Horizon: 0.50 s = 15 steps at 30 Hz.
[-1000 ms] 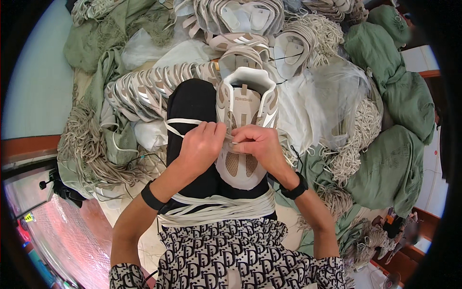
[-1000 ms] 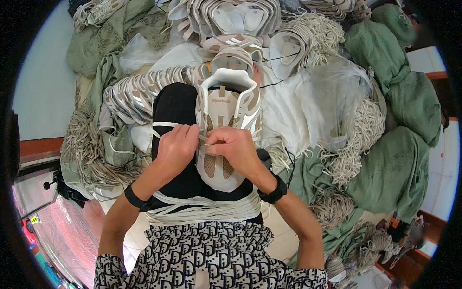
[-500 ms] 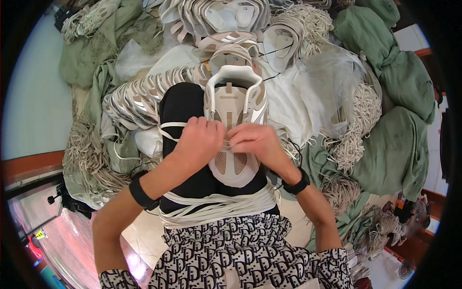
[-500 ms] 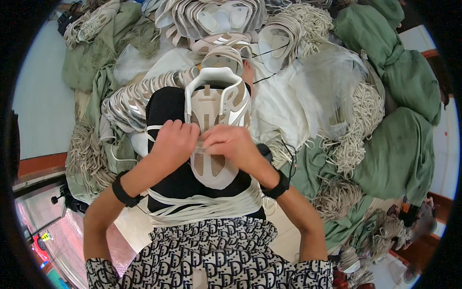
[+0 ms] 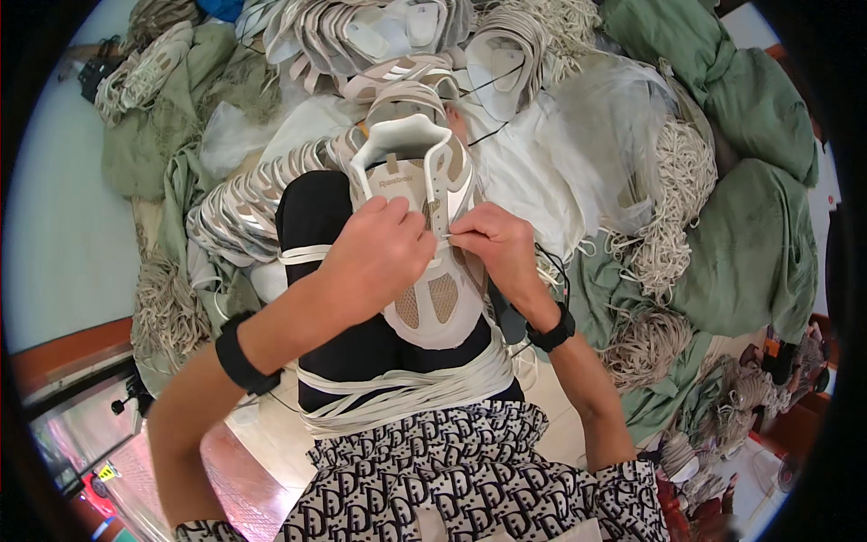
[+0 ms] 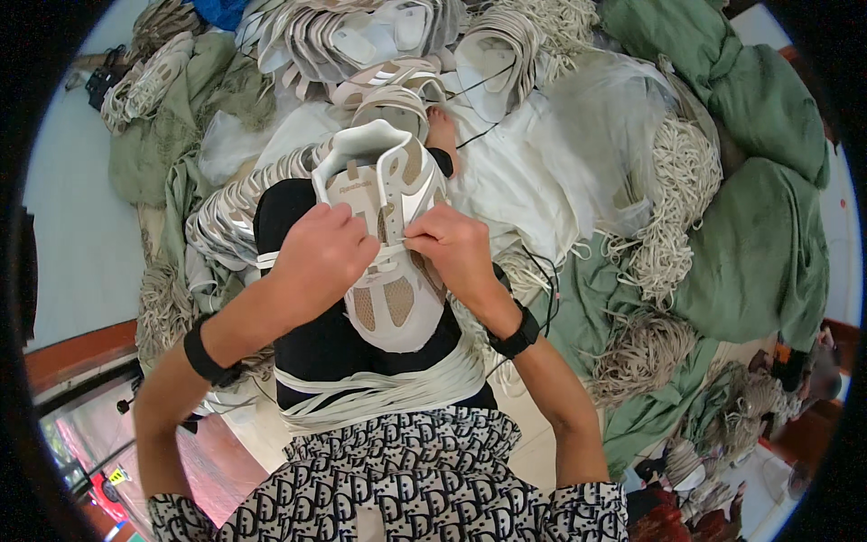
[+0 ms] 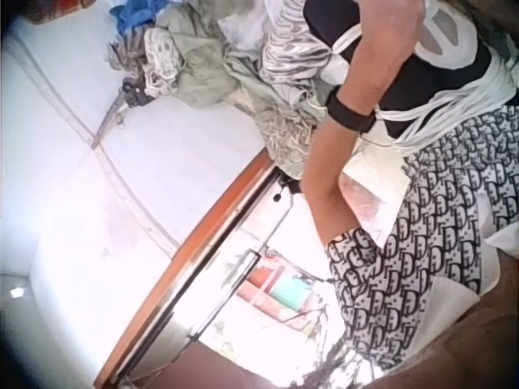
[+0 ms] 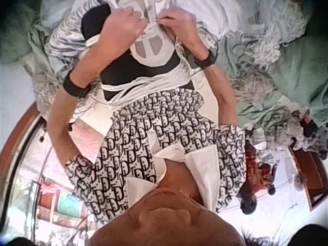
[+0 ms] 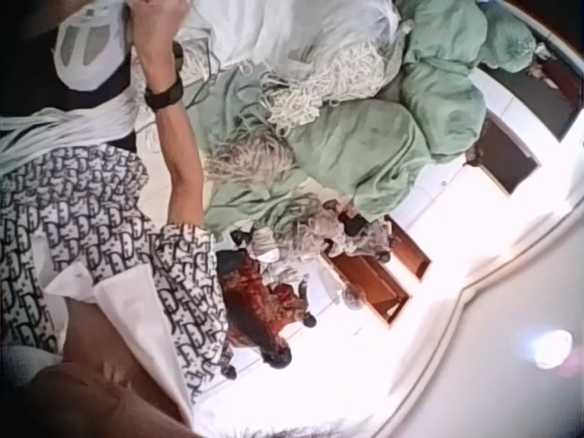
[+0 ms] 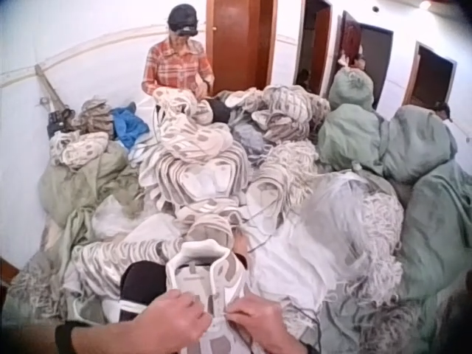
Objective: The recorder is lacing a white and tan athletic shoe while sitting among many shoe components.
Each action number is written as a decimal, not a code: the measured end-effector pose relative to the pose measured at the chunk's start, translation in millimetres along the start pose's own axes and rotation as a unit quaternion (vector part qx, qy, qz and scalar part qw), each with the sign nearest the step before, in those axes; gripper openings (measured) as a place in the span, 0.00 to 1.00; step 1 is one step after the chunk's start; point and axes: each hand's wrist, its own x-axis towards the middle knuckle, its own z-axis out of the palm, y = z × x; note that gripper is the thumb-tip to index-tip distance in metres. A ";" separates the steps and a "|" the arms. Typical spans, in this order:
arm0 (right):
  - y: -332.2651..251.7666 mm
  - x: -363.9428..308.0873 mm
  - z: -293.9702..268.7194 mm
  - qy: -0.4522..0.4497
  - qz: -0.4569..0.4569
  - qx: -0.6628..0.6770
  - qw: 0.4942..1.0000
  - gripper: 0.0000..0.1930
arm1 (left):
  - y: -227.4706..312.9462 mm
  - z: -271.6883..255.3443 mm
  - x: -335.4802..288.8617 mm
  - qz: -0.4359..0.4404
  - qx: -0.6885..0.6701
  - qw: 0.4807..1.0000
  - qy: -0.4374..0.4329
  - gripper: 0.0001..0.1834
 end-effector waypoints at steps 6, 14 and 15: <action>5.8 1.3 3.7 0.006 -0.026 -0.017 1.000 0.04 | 0.2 10.5 13.6 -0.334 -0.277 0.901 -0.020 0.06; -3.6 7.9 7.6 -0.015 -0.219 -0.326 0.920 0.04 | 5.3 22.4 34.5 -0.327 -0.365 0.872 0.014 0.08; -5.3 9.2 8.7 -0.027 -0.238 -0.350 0.905 0.05 | 5.4 23.7 33.1 -0.328 -0.364 0.871 0.014 0.08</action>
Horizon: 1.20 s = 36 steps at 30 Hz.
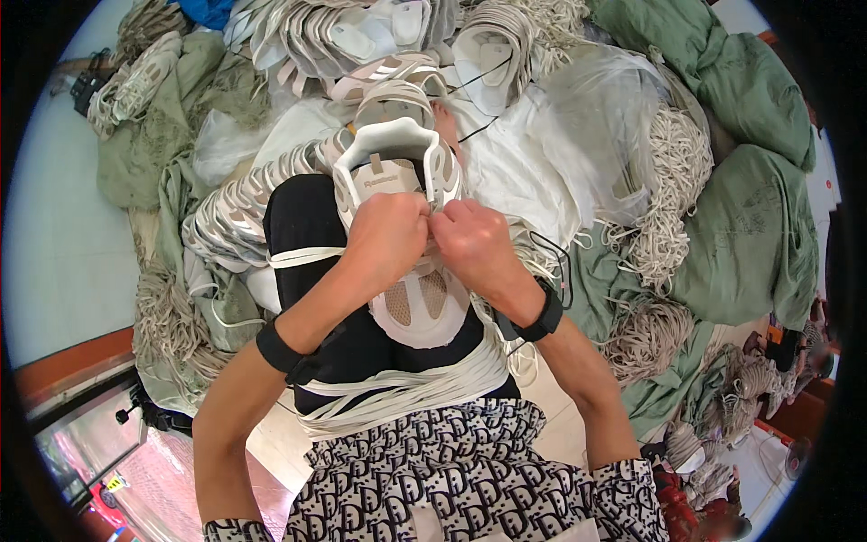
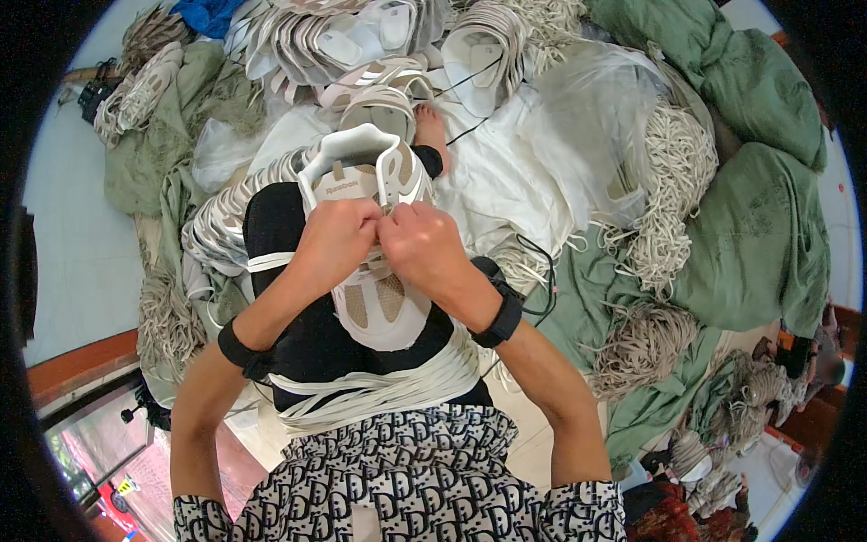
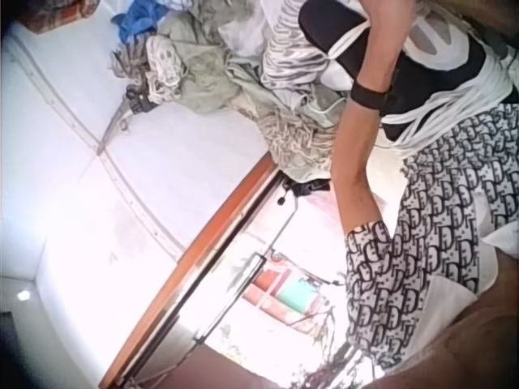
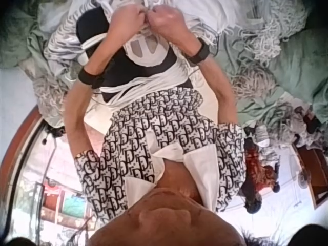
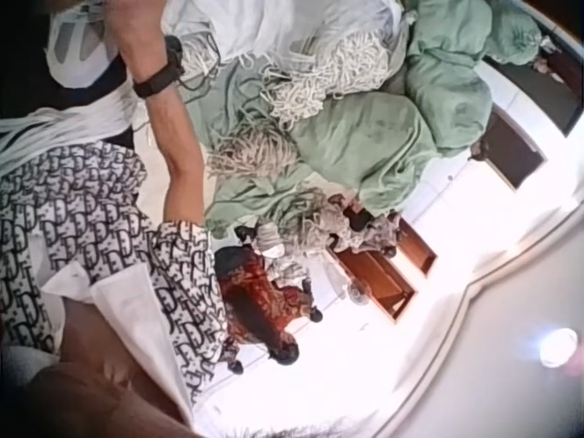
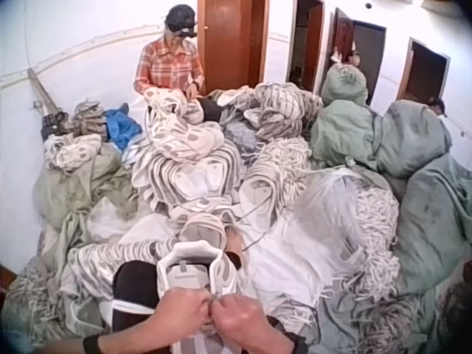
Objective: The recorder is lacing a white and tan athletic shoe while sitting among many shoe components.
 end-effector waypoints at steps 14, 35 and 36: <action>15.6 7.3 -5.7 -0.018 0.060 0.215 0.975 0.18 | -6.1 -8.9 9.6 0.049 0.133 0.978 -0.150 0.07; 7.9 26.3 -21.1 -0.044 0.195 0.492 0.847 0.10 | -22.0 -117.2 -61.2 -0.083 -0.669 0.732 0.099 0.08; 40.9 22.6 -26.3 0.031 0.202 0.496 0.844 0.12 | -52.8 -123.0 -64.4 -0.076 -0.703 0.693 0.142 0.08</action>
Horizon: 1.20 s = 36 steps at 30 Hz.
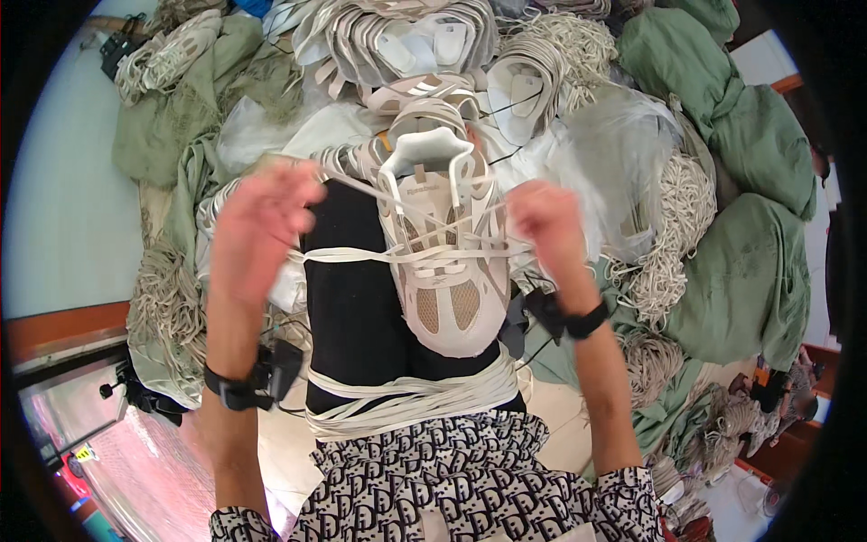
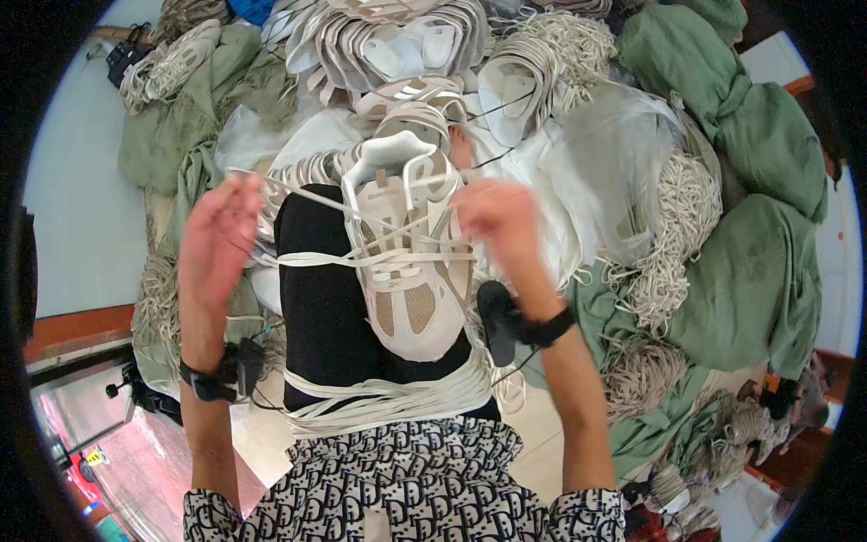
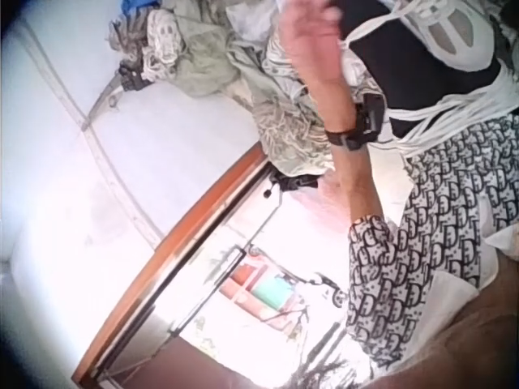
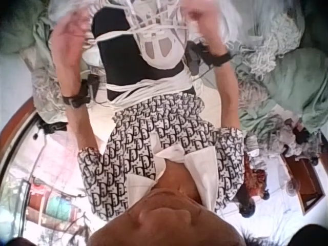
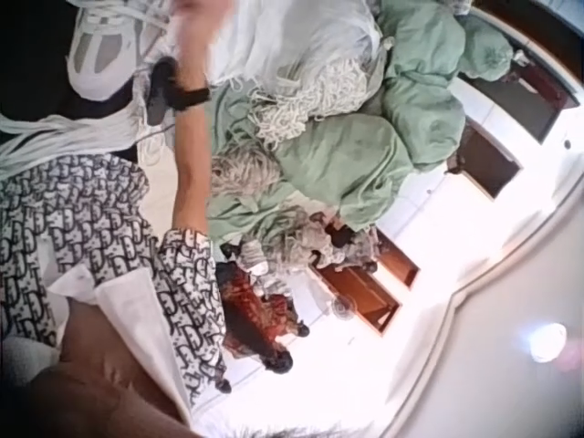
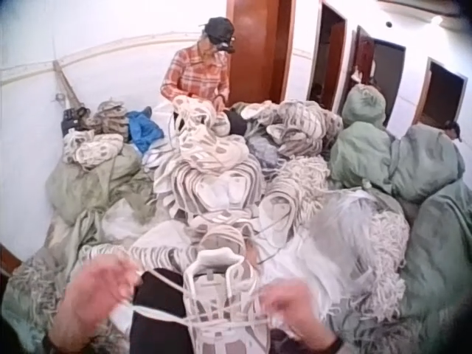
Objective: The recorder is lacing a white and tan athletic shoe while sitting among many shoe components.
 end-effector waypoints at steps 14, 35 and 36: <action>34.5 15.5 -221.1 0.072 0.329 -0.400 0.852 0.09 | 34.1 -141.8 19.0 0.275 0.855 0.400 0.183 0.08; -13.1 35.5 -13.8 -0.104 -0.360 -0.465 0.802 0.07 | -104.6 16.1 -3.2 0.416 0.808 0.382 -0.171 0.06; -0.5 44.3 -40.1 -0.050 -0.349 -0.508 0.786 0.07 | -107.2 12.6 -2.2 0.420 0.806 0.381 -0.168 0.06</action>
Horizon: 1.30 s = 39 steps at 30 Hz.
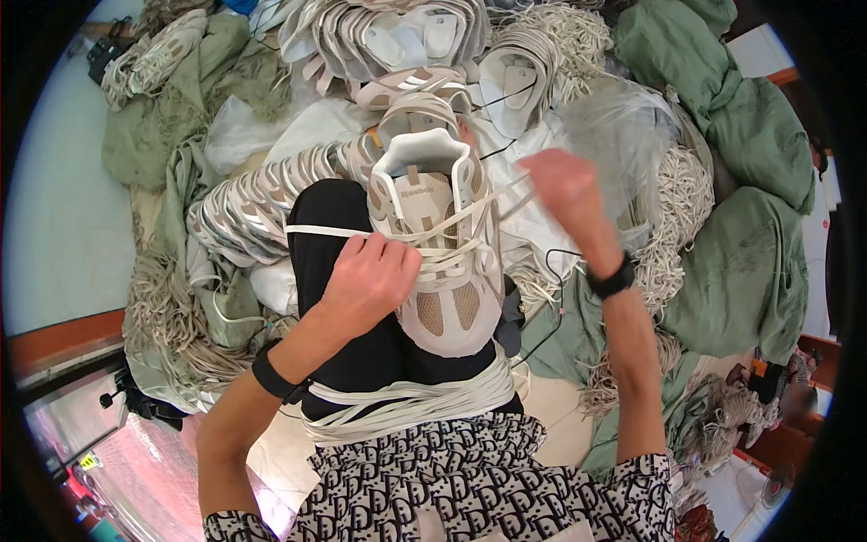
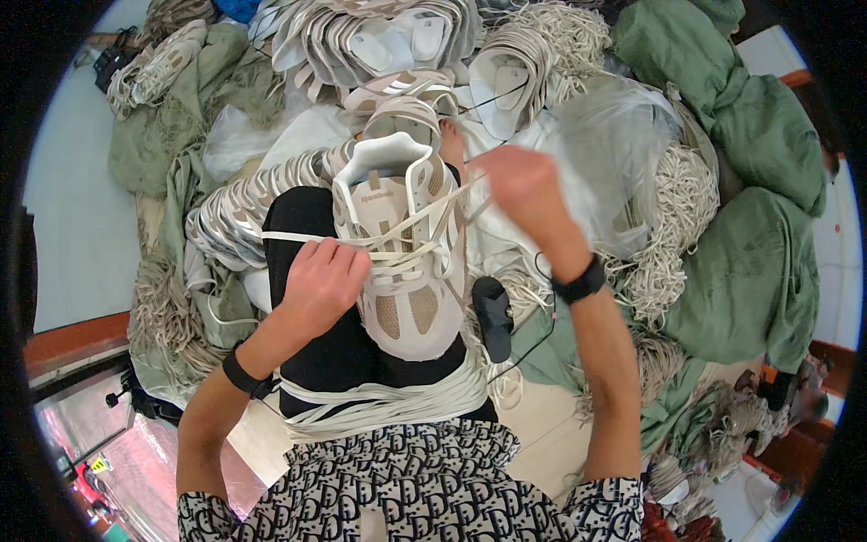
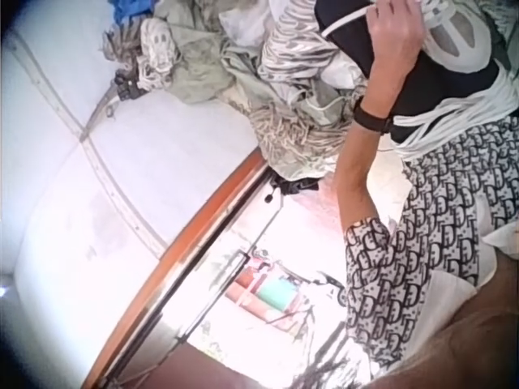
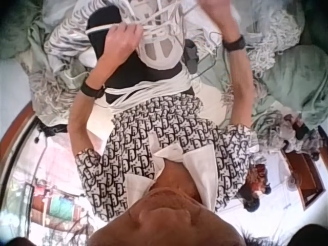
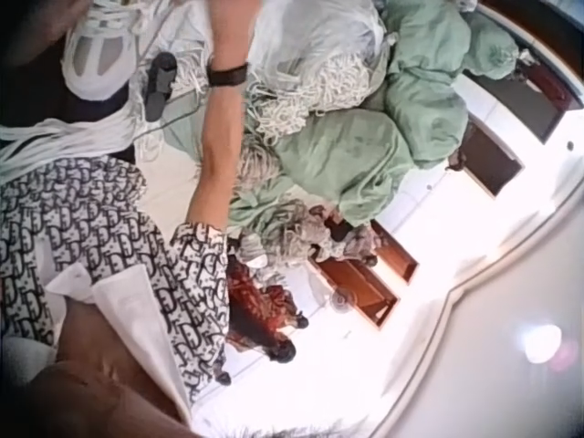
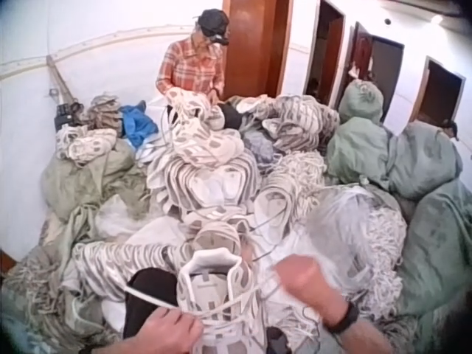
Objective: The recorder is lacing a white and tan athletic shoe while sitting among many shoe components.
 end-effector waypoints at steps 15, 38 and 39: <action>-82.3 2.2 10.4 -0.108 0.025 0.212 0.971 0.10 | -14.7 -7.7 14.3 -0.079 -0.115 0.990 -0.009 0.18; -79.9 6.1 38.6 -0.088 0.147 0.184 0.968 0.14 | -7.6 16.4 -2.4 0.037 -0.031 0.999 -0.025 0.14; -80.4 6.5 39.2 -0.084 0.158 0.205 0.962 0.13 | -7.7 16.7 -2.4 0.039 -0.033 0.998 -0.025 0.14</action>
